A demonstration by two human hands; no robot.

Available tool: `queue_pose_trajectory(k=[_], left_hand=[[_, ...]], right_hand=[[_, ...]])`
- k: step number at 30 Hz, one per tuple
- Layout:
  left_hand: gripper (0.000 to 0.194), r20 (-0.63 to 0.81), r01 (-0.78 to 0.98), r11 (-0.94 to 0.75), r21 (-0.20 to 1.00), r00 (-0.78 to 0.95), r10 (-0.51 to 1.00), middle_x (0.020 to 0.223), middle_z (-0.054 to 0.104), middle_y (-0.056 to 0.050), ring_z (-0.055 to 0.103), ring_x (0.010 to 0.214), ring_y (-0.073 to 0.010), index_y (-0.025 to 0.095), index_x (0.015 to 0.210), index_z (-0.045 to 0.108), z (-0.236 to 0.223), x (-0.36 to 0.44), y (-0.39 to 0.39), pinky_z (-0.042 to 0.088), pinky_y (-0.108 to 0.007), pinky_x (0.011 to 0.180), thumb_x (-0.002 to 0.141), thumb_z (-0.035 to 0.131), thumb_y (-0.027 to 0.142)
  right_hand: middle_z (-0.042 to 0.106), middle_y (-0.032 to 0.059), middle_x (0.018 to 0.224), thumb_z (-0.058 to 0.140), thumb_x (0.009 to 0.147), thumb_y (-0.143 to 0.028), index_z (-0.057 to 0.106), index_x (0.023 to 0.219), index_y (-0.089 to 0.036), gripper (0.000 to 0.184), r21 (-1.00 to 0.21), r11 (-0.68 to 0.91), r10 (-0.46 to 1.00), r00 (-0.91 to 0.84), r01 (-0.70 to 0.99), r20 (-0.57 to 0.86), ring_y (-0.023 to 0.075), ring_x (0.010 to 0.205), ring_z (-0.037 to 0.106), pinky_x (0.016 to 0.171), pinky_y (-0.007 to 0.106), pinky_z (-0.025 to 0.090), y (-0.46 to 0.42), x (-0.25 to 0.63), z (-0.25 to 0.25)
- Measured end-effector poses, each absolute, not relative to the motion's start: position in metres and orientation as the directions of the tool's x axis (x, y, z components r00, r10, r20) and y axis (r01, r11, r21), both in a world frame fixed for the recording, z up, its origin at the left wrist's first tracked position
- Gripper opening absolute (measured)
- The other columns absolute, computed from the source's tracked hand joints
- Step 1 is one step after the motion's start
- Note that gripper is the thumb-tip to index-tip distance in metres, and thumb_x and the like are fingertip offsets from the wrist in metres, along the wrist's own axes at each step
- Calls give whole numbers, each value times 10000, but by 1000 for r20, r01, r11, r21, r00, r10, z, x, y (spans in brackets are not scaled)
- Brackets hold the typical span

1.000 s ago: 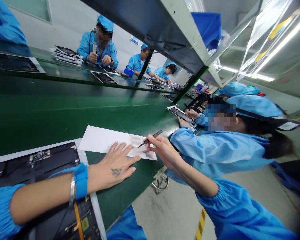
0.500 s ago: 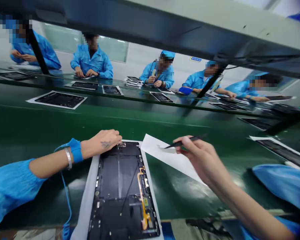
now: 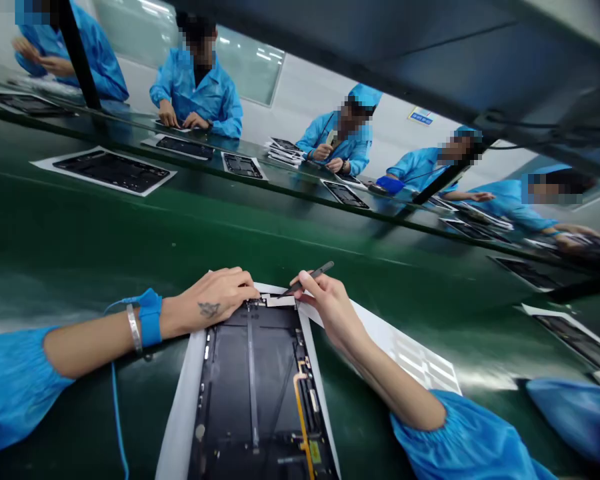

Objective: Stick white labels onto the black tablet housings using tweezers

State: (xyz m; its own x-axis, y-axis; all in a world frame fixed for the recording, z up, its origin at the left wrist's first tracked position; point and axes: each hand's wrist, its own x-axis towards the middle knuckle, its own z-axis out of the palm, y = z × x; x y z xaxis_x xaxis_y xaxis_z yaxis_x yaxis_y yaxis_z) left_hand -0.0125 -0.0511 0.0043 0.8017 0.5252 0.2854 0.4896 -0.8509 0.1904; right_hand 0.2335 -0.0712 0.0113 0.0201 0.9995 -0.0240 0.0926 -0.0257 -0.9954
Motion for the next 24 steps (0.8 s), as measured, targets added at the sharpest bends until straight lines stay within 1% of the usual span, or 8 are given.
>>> queue_pose_trajectory(k=[3, 8, 16, 24], left_hand=[[346, 280, 503, -849, 161, 802, 528, 1063, 636, -67, 567, 901, -184, 198, 1125, 652, 2, -11, -50, 483, -290, 754, 999, 345, 99], [328, 287, 508, -853, 115, 806, 518, 1059, 640, -68, 562, 900, -184, 200, 1126, 654, -2, -11, -49, 478, -286, 726, 1002, 367, 102], [292, 300, 498, -861, 106, 809, 505, 1045, 641, -63, 567, 888, -192, 191, 1098, 660, 0, -10, -49, 461, -289, 707, 982, 418, 77], [308, 293, 498, -860, 114, 810, 508, 1043, 641, -66, 567, 896, -190, 185, 1095, 661, 2, -10, -50, 461, -283, 704, 983, 397, 72]], right_hand=[[601, 41, 692, 763, 708, -650, 661, 657, -194, 470, -995, -31, 999, 22, 95, -29, 201, 759, 581, 772, 346, 509, -73, 234, 12], [614, 52, 739, 759, 725, -634, 632, 617, -196, 469, -995, -27, 999, 25, 97, -25, 205, 792, 584, 775, 341, 510, -73, 235, 10], [608, 39, 692, 782, 703, -624, 621, 632, -200, 460, -997, -38, 998, 44, 67, -35, 197, 752, 580, 763, 348, 504, -75, 234, 11], [616, 47, 720, 786, 702, -623, 628, 602, -193, 469, -997, -38, 998, 49, 72, -35, 191, 759, 575, 751, 328, 503, -75, 233, 12]])
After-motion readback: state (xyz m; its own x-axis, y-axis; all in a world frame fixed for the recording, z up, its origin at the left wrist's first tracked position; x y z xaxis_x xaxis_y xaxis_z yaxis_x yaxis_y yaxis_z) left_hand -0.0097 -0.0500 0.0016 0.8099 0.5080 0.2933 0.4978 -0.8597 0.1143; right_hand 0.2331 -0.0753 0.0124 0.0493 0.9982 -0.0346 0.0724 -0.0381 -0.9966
